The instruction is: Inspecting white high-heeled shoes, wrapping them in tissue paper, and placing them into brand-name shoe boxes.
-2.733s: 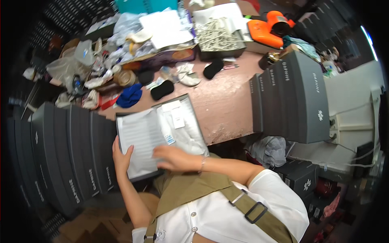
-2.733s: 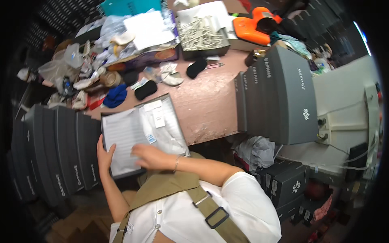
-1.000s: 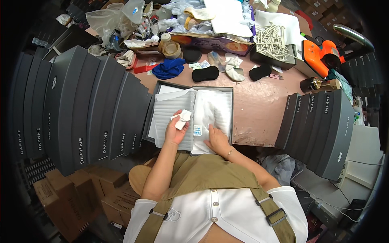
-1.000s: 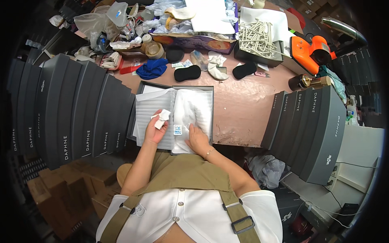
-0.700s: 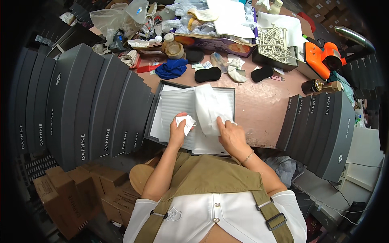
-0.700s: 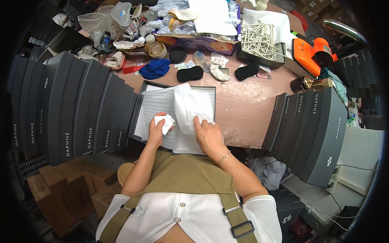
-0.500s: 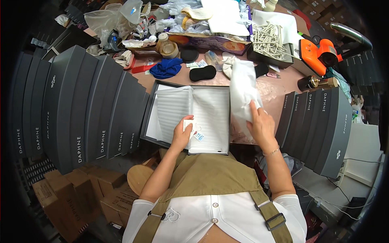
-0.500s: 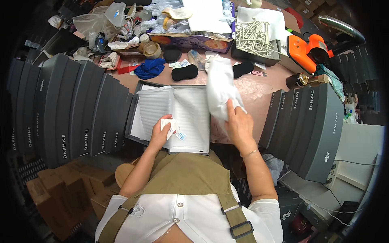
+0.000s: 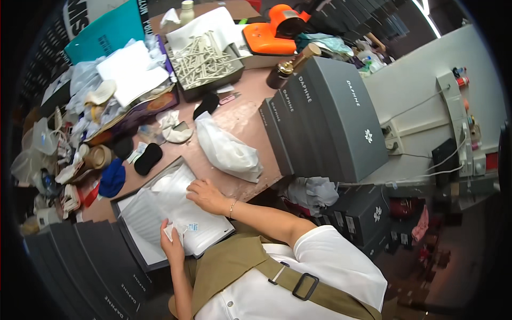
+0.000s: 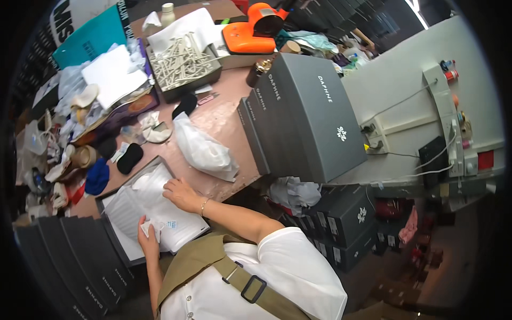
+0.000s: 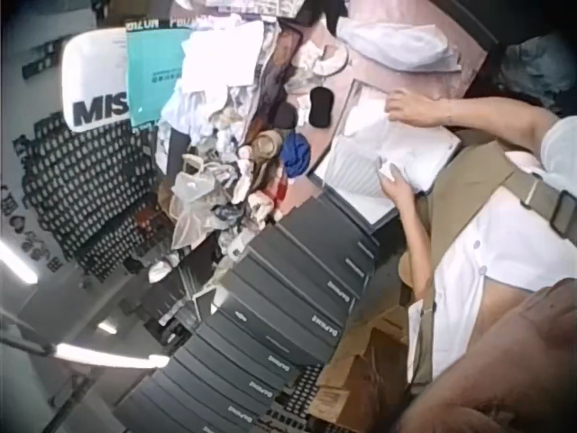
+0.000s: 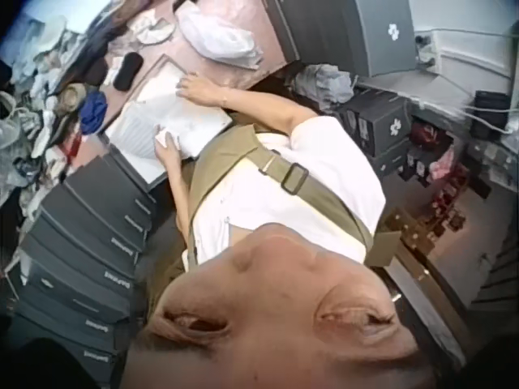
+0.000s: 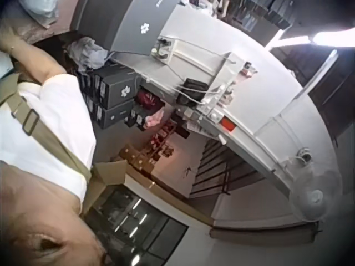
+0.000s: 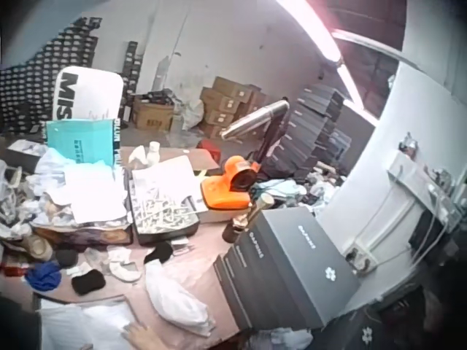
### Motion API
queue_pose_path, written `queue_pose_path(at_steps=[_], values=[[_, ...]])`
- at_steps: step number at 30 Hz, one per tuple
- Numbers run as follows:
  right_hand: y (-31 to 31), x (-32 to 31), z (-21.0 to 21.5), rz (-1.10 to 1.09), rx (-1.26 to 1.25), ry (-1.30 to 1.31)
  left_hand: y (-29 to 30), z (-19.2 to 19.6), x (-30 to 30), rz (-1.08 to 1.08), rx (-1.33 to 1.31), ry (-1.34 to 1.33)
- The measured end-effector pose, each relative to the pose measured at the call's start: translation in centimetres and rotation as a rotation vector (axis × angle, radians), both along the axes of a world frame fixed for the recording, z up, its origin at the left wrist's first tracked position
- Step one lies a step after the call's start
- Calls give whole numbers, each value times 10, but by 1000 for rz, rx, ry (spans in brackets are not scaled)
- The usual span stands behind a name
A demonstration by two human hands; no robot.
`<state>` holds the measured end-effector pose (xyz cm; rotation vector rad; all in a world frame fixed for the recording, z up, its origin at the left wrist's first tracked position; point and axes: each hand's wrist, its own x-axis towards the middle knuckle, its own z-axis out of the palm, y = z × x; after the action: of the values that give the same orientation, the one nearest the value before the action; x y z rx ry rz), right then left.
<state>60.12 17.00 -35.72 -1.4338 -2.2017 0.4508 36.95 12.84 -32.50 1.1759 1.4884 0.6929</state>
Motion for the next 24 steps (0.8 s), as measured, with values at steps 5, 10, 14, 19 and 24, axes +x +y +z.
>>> queue_pose_path(at_steps=[5, 10, 14, 19, 24], values=[[-11, 19, 13, -185, -155, 580, 4, 8, 19, -333, 154, 261], [-21, 42, -16, -530, -726, 1896, 0, -5, 31, -330, 21, 190], [-13, 49, 19, -518, -938, 1837, -1, -48, 16, -318, -112, -7], [1, 77, 18, -856, -910, 1635, 11, -12, 30, -429, 46, 85], [-46, 132, 65, 29, -1491, 524, 14, 11, 38, -669, 75, 86]])
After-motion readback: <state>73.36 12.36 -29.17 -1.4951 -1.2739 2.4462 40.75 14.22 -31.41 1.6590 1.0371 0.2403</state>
